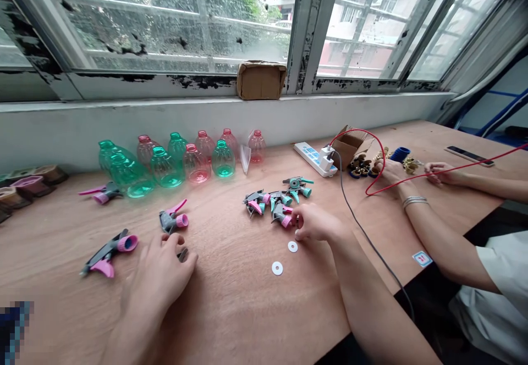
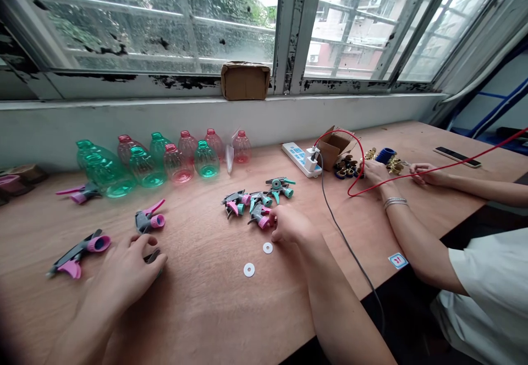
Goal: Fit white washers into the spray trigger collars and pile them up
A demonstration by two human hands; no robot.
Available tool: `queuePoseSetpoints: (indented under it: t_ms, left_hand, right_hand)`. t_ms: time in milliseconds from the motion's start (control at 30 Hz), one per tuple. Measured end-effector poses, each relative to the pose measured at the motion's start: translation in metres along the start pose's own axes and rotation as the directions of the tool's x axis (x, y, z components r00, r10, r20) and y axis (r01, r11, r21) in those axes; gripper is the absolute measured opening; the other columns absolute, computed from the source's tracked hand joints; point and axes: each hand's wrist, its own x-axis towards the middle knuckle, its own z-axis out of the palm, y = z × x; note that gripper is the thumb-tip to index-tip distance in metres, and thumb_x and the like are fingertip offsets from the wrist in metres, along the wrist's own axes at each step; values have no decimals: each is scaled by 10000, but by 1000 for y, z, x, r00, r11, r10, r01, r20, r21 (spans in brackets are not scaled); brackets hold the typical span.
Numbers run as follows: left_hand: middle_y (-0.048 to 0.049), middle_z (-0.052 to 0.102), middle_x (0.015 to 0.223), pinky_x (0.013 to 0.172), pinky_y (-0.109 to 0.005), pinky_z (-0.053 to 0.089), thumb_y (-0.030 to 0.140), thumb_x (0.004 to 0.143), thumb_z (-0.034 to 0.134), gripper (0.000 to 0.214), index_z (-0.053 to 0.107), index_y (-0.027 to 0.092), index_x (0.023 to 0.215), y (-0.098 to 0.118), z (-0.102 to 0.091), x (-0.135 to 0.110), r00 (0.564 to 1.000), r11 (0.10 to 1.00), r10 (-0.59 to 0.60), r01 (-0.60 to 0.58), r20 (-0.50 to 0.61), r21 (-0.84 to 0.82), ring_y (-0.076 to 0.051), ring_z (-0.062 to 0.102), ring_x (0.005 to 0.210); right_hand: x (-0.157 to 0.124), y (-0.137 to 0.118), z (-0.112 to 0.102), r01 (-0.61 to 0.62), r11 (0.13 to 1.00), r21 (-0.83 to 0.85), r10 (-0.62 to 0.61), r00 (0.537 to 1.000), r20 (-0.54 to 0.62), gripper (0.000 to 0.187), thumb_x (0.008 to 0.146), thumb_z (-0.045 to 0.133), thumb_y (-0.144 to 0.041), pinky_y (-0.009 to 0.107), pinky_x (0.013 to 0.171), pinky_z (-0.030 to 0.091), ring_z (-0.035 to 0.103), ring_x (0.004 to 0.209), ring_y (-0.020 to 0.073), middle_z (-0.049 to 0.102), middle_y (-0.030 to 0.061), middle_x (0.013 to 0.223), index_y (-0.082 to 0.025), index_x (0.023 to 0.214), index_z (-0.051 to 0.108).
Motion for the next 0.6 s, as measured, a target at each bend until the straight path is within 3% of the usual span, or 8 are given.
queuePoseSetpoints:
  t_ms: [167, 400, 600]
  left_hand:
    - [-226, 499, 1294, 840, -563, 458, 536, 800, 448, 548, 595, 170, 1180, -16, -1, 4, 1000, 999, 3, -3, 27, 35, -462, 487, 1171]
    - [-198, 578, 1042, 835, -491, 440, 565, 756, 515, 442, 619, 182, 950, -23, -4, 1, 990, 999, 51, -53, 133, 11, -413, 582, 954]
    - [-171, 607, 1040, 867, -481, 440, 720, 675, 562, 603, 639, 204, 976, -29, -8, 3, 983, 997, 66, -58, 172, -47, -407, 588, 998]
  right_hand:
    - [0, 1, 1, -50, 998, -33, 52, 997, 63, 144, 575, 700, -84, 211, 479, 335, 565, 588, 125, 654, 8, 671, -169, 690, 690]
    - [-1, 0, -1, -86, 994, -71, 93, 991, 99, 108, 588, 724, -114, 211, 474, 346, 573, 584, 126, 646, 5, 652, -172, 654, 661]
    - [-1, -2, -4, -92, 989, -117, 107, 986, 127, 109, 603, 749, -129, 227, 470, 344, 584, 601, 140, 644, 14, 633, -170, 595, 648]
